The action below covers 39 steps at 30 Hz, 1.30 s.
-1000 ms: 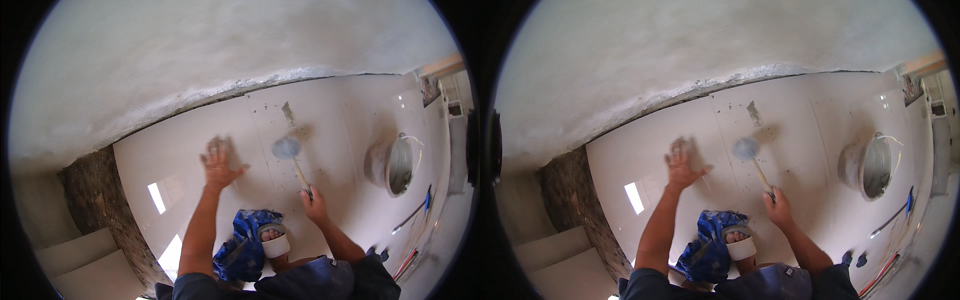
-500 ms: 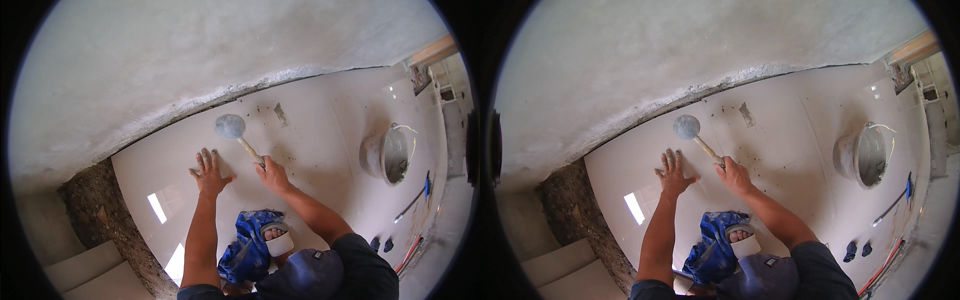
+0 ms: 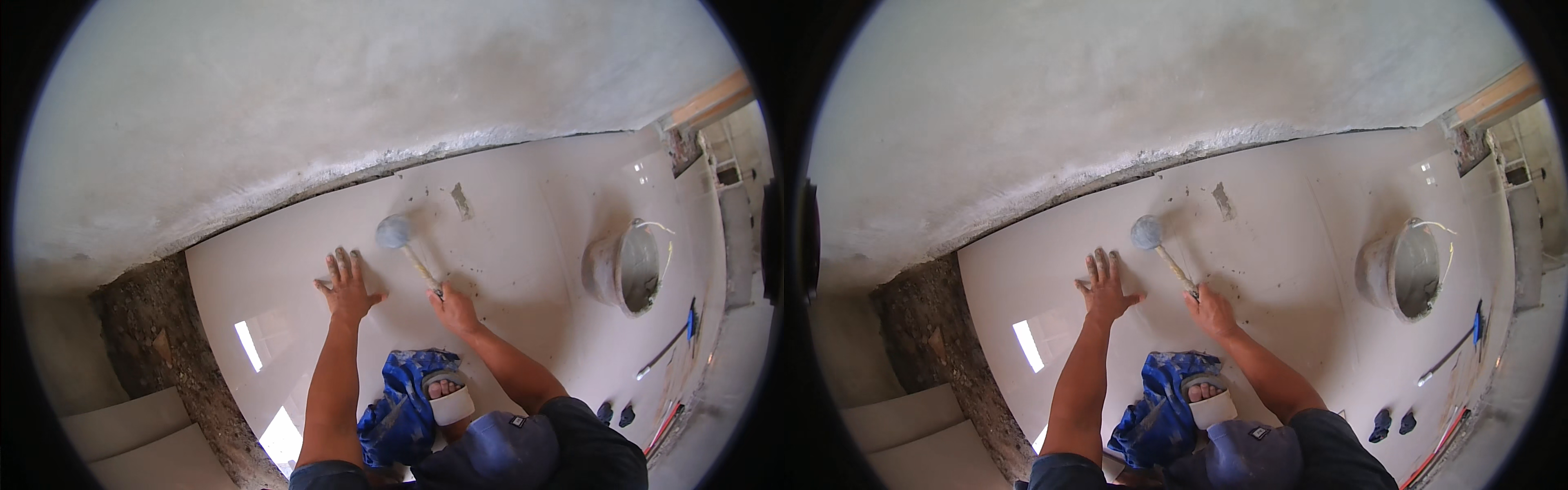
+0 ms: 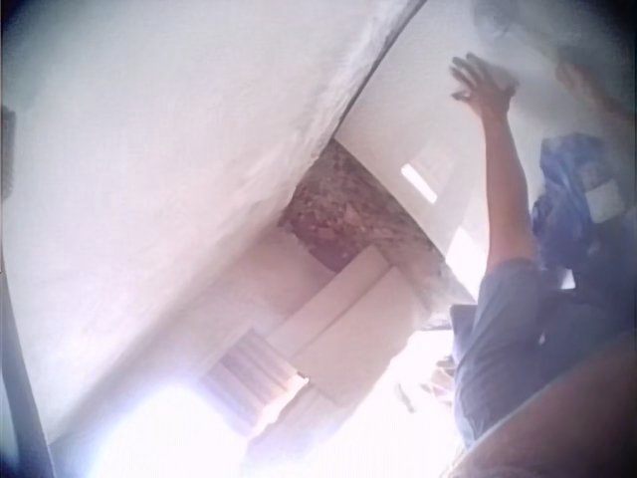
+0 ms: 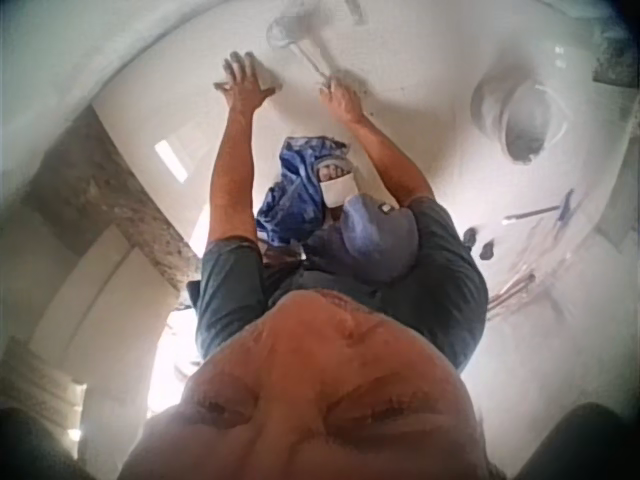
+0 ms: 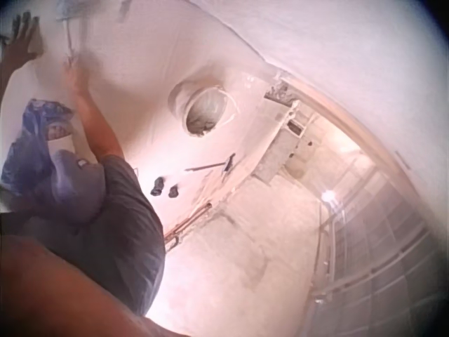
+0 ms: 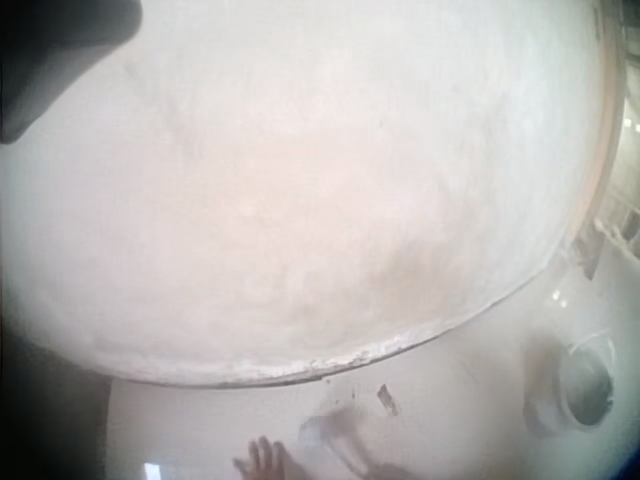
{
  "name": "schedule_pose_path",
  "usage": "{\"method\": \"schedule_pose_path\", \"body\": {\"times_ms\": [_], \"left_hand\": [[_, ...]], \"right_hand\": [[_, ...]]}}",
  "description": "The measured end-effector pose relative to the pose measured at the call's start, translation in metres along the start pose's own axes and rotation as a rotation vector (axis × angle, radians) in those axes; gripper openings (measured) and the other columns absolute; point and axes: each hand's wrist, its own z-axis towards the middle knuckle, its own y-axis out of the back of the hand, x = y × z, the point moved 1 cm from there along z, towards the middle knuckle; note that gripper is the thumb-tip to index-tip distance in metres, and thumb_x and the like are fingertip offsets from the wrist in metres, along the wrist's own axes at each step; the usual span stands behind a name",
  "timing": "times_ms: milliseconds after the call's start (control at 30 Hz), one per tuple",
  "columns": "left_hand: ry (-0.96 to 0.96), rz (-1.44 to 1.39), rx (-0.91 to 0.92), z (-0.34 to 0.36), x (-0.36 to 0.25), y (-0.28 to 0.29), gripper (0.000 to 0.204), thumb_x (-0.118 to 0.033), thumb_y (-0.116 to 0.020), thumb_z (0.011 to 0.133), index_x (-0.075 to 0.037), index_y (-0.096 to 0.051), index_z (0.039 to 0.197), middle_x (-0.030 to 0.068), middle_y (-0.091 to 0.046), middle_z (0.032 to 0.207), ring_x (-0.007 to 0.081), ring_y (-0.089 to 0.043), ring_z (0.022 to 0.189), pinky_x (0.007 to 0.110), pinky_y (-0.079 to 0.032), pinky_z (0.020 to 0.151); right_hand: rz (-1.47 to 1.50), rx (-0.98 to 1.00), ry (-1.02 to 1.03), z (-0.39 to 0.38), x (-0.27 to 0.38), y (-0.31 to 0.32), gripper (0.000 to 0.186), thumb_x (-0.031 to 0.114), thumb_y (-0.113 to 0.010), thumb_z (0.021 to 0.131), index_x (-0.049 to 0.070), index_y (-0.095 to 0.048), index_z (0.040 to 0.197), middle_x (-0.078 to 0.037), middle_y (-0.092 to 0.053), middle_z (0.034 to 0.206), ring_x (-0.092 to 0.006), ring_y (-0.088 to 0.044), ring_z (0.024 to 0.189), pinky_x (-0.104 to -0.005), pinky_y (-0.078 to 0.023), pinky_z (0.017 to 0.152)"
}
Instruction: The person cleans the floor with a cloth, spreads cement with a trowel, places a large white tile, and taps it with a rubber mallet. They remove a sock from their left foot and continue tapping the tile to secure it.
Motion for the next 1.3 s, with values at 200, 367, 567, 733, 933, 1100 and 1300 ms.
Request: {"method": "schedule_pose_path", "body": {"times_ms": [200, 367, 567, 733, 933, 1100, 1300], "left_hand": [[0.004, 0.010, 0.019, 0.000, -0.001, 0.001, 0.121, -0.062, -0.076, 0.063, -0.017, -0.009, 0.153, 0.0126, -0.002, 0.159, 0.0345, -0.001, 0.147, 0.073, -0.018, 0.104], [-0.007, 0.013, -0.006, 0.001, -0.002, 0.001, 0.121, -0.061, -0.077, 0.063, -0.017, -0.009, 0.153, 0.0124, -0.002, 0.159, 0.0344, 0.000, 0.147, 0.072, -0.017, 0.105], [0.000, -0.015, 0.034, 0.001, 0.002, 0.002, 0.118, -0.060, -0.076, 0.065, -0.018, -0.010, 0.153, 0.0126, -0.002, 0.159, 0.0349, -0.001, 0.146, 0.071, -0.015, 0.106], [-0.221, 0.100, -0.001, 0.003, -0.017, 0.000, 0.097, -0.062, -0.059, 0.079, -0.019, -0.013, 0.153, 0.0102, -0.004, 0.160, 0.0338, -0.001, 0.147, 0.067, -0.006, 0.110], [-0.413, 0.118, -0.050, 0.014, -0.095, -0.038, 0.065, -0.052, -0.034, 0.097, -0.021, -0.016, 0.152, 0.0017, -0.007, 0.160, 0.0292, -0.002, 0.147, 0.063, -0.004, 0.113], [-0.514, 0.107, -0.098, 0.014, -0.084, -0.052, 0.074, -0.056, -0.040, 0.094, -0.018, -0.017, 0.152, 0.0050, -0.007, 0.160, 0.0302, -0.003, 0.147, 0.064, -0.004, 0.113], [-0.107, -0.100, -0.218, -0.020, 0.032, -0.026, 0.117, -0.065, -0.072, 0.066, -0.010, -0.015, 0.152, 0.0124, -0.012, 0.158, 0.0302, -0.007, 0.147, 0.065, -0.006, 0.111]], "right_hand": [[0.025, 0.039, -0.019, -0.001, -0.003, 0.000, 0.035, 0.036, -0.058, 0.092, 0.002, -0.053, 0.088, -0.021, -0.060, 0.064, -0.0414, -0.062, 0.061, -0.0495, -0.049, 0.055], [-0.014, -0.004, 0.009, -0.001, -0.002, -0.001, 0.038, 0.039, -0.056, 0.092, 0.001, -0.054, 0.091, -0.023, -0.062, 0.067, -0.0417, -0.062, 0.063, -0.0497, -0.050, 0.057], [-0.040, 0.063, -0.117, -0.007, -0.015, 0.009, 0.038, 0.037, -0.059, 0.092, -0.001, -0.055, 0.091, -0.022, -0.061, 0.067, -0.0405, -0.062, 0.063, -0.0457, -0.048, 0.057], [0.201, -0.159, -0.283, -0.035, -0.045, 0.030, 0.033, 0.032, -0.058, 0.093, -0.001, -0.054, 0.087, -0.016, -0.057, 0.062, -0.0245, -0.058, 0.056, -0.0389, -0.046, 0.054], [0.250, -0.262, -0.382, -0.051, -0.079, 0.047, 0.032, 0.029, -0.059, 0.094, -0.001, -0.054, 0.083, -0.009, -0.050, 0.058, -0.0134, -0.048, 0.054, -0.0337, -0.043, 0.053], [0.187, -0.203, -0.360, -0.055, -0.069, 0.049, 0.033, 0.030, -0.059, 0.094, -0.001, -0.054, 0.083, -0.011, -0.054, 0.059, -0.0140, -0.051, 0.054, -0.0333, -0.044, 0.053], [0.244, -0.042, -0.200, -0.044, -0.024, 0.042, 0.032, 0.030, -0.061, 0.092, -0.001, -0.055, 0.090, -0.015, -0.058, 0.062, -0.0266, -0.060, 0.055, -0.0374, -0.047, 0.054]]}}
